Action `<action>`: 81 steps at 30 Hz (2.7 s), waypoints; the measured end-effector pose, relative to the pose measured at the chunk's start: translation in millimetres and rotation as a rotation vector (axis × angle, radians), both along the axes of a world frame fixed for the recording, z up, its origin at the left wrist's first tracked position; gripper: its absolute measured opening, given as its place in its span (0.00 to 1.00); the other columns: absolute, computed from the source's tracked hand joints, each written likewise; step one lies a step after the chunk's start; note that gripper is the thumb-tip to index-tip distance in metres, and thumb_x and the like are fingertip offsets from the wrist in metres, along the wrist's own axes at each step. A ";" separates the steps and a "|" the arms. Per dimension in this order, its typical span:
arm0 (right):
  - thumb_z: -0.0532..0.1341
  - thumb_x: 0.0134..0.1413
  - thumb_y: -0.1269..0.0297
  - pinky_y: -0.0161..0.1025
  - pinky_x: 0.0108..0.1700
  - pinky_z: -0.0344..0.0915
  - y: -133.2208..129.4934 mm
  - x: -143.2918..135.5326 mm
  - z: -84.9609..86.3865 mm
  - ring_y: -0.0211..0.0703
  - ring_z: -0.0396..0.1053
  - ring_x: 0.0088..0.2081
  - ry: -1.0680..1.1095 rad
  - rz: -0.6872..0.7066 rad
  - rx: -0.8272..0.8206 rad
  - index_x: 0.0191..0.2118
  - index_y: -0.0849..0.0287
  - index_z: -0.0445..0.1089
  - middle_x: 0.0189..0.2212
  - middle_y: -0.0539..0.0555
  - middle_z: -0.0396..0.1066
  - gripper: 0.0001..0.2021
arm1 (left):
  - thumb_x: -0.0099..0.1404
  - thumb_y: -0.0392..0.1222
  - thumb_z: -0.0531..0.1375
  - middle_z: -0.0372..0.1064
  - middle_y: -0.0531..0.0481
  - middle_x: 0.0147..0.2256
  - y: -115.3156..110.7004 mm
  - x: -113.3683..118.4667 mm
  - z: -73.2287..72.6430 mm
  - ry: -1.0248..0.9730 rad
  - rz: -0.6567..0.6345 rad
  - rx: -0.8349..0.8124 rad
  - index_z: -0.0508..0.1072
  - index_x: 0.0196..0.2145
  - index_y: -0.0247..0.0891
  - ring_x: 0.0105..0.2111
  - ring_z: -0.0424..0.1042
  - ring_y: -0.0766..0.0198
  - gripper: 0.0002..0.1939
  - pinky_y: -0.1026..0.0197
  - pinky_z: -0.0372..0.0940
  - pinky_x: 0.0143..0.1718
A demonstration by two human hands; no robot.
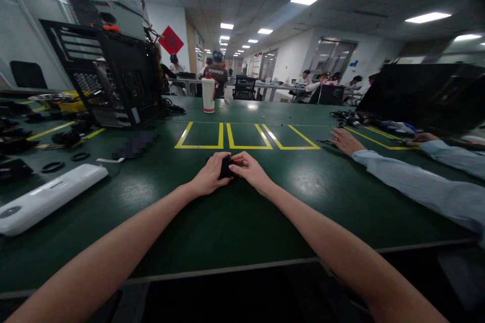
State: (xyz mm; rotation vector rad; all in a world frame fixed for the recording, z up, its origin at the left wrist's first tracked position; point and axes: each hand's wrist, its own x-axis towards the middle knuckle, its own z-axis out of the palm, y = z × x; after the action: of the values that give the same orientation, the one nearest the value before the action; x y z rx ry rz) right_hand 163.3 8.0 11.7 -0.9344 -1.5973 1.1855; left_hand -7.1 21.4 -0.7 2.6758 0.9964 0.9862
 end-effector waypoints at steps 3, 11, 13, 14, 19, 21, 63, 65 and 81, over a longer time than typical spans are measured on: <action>0.62 0.42 0.62 0.45 0.44 0.61 0.9 1.1 0.4 0.40 0.64 0.39 -0.026 0.000 -0.055 0.41 0.58 0.62 0.37 0.53 0.64 0.17 | 0.54 0.43 0.58 0.53 0.42 0.48 0.6 0.1 -1.0 -0.004 -0.002 -0.001 0.48 0.52 0.38 0.48 0.57 0.54 0.31 0.49 0.56 0.49; 0.64 0.37 0.63 0.42 0.42 0.62 2.5 4.1 -4.3 0.39 0.63 0.39 -0.019 0.061 0.033 0.37 0.56 0.62 0.35 0.50 0.64 0.17 | 0.54 0.41 0.58 0.53 0.42 0.48 0.4 0.4 -0.7 -0.011 -0.006 0.000 0.49 0.52 0.37 0.48 0.57 0.54 0.31 0.49 0.56 0.49; 0.62 0.41 0.60 0.42 0.42 0.62 3.3 3.1 -5.1 0.39 0.63 0.39 -0.017 0.034 0.049 0.36 0.57 0.63 0.35 0.50 0.64 0.14 | 0.54 0.42 0.58 0.53 0.42 0.48 -0.6 0.4 0.5 -0.008 -0.006 -0.001 0.48 0.52 0.37 0.48 0.57 0.54 0.31 0.49 0.56 0.50; 0.61 0.42 0.59 0.42 0.42 0.62 3.8 2.5 -5.5 0.39 0.64 0.39 -0.009 0.024 0.052 0.35 0.57 0.64 0.35 0.50 0.64 0.13 | 0.54 0.42 0.58 0.53 0.42 0.48 -0.9 0.4 1.1 -0.007 -0.008 0.000 0.48 0.52 0.37 0.48 0.57 0.54 0.31 0.49 0.56 0.50; 0.61 0.42 0.60 0.43 0.44 0.62 6.6 2.2 -6.8 0.39 0.65 0.39 -0.004 0.003 -0.001 0.41 0.56 0.63 0.36 0.51 0.65 0.17 | 0.54 0.42 0.58 0.53 0.42 0.48 -1.2 0.5 1.5 -0.002 -0.010 0.006 0.48 0.52 0.38 0.48 0.57 0.53 0.31 0.48 0.56 0.49; 0.61 0.43 0.60 0.44 0.45 0.61 6.7 3.4 -6.2 0.39 0.64 0.40 -0.027 0.013 -0.019 0.41 0.57 0.64 0.37 0.52 0.66 0.17 | 0.54 0.42 0.58 0.53 0.42 0.48 -1.0 0.2 1.1 -0.003 -0.007 0.003 0.48 0.52 0.38 0.48 0.57 0.53 0.31 0.48 0.56 0.49; 0.65 0.37 0.67 0.43 0.45 0.62 -0.2 4.8 -0.8 0.40 0.64 0.41 -0.016 0.055 0.023 0.38 0.58 0.61 0.39 0.52 0.63 0.18 | 0.54 0.41 0.58 0.53 0.42 0.48 -0.1 0.4 0.9 -0.020 -0.007 -0.023 0.49 0.52 0.38 0.48 0.58 0.53 0.31 0.48 0.56 0.49; 0.65 0.35 0.66 0.42 0.44 0.63 -0.2 5.2 -1.5 0.40 0.64 0.42 -0.014 0.048 0.031 0.37 0.57 0.61 0.38 0.51 0.63 0.19 | 0.53 0.41 0.58 0.53 0.42 0.48 -0.3 0.5 0.8 -0.021 -0.005 -0.021 0.50 0.52 0.38 0.48 0.58 0.53 0.30 0.48 0.56 0.49; 0.65 0.35 0.68 0.43 0.45 0.62 4.8 9.9 1.1 0.40 0.64 0.42 -0.013 0.109 0.043 0.37 0.58 0.63 0.36 0.51 0.65 0.18 | 0.54 0.42 0.58 0.53 0.42 0.47 1.3 0.5 -0.6 -0.008 -0.010 -0.003 0.49 0.52 0.37 0.47 0.58 0.54 0.30 0.49 0.57 0.48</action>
State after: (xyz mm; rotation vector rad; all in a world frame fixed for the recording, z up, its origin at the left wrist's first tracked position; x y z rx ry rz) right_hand 173.2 12.8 12.8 -0.8387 -1.6959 1.2163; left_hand -6.6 22.7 -1.3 2.6697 0.9811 0.9919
